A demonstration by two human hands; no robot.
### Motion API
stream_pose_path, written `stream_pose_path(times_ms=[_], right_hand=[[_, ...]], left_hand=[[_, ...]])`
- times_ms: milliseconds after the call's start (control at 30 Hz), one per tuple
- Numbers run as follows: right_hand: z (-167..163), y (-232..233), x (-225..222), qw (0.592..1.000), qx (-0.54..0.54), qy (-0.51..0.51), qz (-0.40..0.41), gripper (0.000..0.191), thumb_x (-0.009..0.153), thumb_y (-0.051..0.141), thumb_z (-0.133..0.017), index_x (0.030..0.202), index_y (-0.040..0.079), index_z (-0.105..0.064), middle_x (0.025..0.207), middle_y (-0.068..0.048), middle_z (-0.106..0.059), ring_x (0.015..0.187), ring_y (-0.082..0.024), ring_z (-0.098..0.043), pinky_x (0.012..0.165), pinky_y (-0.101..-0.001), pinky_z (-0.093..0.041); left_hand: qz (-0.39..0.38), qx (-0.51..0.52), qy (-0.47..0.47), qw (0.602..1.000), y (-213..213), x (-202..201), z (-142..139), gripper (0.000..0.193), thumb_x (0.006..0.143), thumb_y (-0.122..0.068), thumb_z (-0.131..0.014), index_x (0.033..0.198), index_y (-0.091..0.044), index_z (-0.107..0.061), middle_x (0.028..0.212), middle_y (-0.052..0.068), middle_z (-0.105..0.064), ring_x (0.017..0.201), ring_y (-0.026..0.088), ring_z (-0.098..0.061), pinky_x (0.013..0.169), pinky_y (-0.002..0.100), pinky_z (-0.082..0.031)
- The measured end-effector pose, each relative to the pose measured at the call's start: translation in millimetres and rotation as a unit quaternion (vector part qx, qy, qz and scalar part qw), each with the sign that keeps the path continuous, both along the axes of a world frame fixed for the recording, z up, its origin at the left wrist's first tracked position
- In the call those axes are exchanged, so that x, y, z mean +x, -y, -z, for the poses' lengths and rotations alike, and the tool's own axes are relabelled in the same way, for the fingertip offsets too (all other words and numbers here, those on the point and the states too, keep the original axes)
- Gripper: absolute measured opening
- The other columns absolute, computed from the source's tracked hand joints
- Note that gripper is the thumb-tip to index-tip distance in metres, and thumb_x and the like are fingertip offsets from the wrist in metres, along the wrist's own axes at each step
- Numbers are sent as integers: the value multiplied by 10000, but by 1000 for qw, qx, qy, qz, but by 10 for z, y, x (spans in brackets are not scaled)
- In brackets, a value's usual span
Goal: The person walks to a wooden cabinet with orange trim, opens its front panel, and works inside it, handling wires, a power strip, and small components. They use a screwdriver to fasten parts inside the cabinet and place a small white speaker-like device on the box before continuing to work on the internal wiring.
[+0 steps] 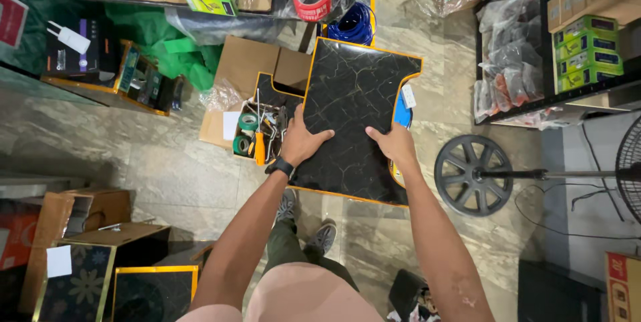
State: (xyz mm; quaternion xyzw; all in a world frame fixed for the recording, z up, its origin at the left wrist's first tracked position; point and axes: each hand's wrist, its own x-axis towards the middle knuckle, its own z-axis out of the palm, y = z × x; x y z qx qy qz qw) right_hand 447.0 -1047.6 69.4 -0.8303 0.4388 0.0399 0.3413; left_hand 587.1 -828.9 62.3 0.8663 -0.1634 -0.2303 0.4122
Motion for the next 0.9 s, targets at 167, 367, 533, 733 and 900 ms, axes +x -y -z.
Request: stream_pose_path(times_ms=[167,367,533,733,900], right_hand=[[47,78,-10,993,17,114,8,610,812,478,-790,1117,-42,-697,984,-227,-744,921,-361,-728,796,-445,-540],[300,208,64,984,-16,97,147,495,947,425,-731,1164,-20,-722,989,-257,-745,910,-372,-731,827,-444,-534],[442,238,322,951,-95,233,181,408,813,200,-782,1059,-68,-597,906,-228,-681,870,-362,-688,802,-455,-524],[463,296,456,947,-168,214,171,255,838,-13,-543,1089,-60,-534,930,-251,-611,886,-436,-612,803,-526,-475],[491,266,571,960,-191,167,119,281,806,-22,-537,1082,-8,-591,964,-262,-660,946,-454,-620,834,-511,-482]], left_hand=[[6,-39,-12,999,-23,62,2,1195,696,-470,-886,1583,-32,-216,1467,289,-469,1364,424,-479,1122,447,-413],[2,-33,-59,998,38,122,11,898,828,-423,-780,1508,-11,-363,1427,268,-544,1353,402,-510,1113,448,-420],[-50,-111,-89,989,-76,440,65,631,982,-450,-554,1451,-29,-526,1377,224,-644,1325,359,-583,1095,412,-453],[-37,-113,-101,988,-35,702,54,610,1027,-479,-468,1440,-36,-541,1375,207,-638,1325,326,-574,1074,373,-453],[26,-90,-134,987,192,727,74,609,1048,-485,-454,1436,-31,-572,1360,236,-665,1331,341,-586,1067,391,-466]])
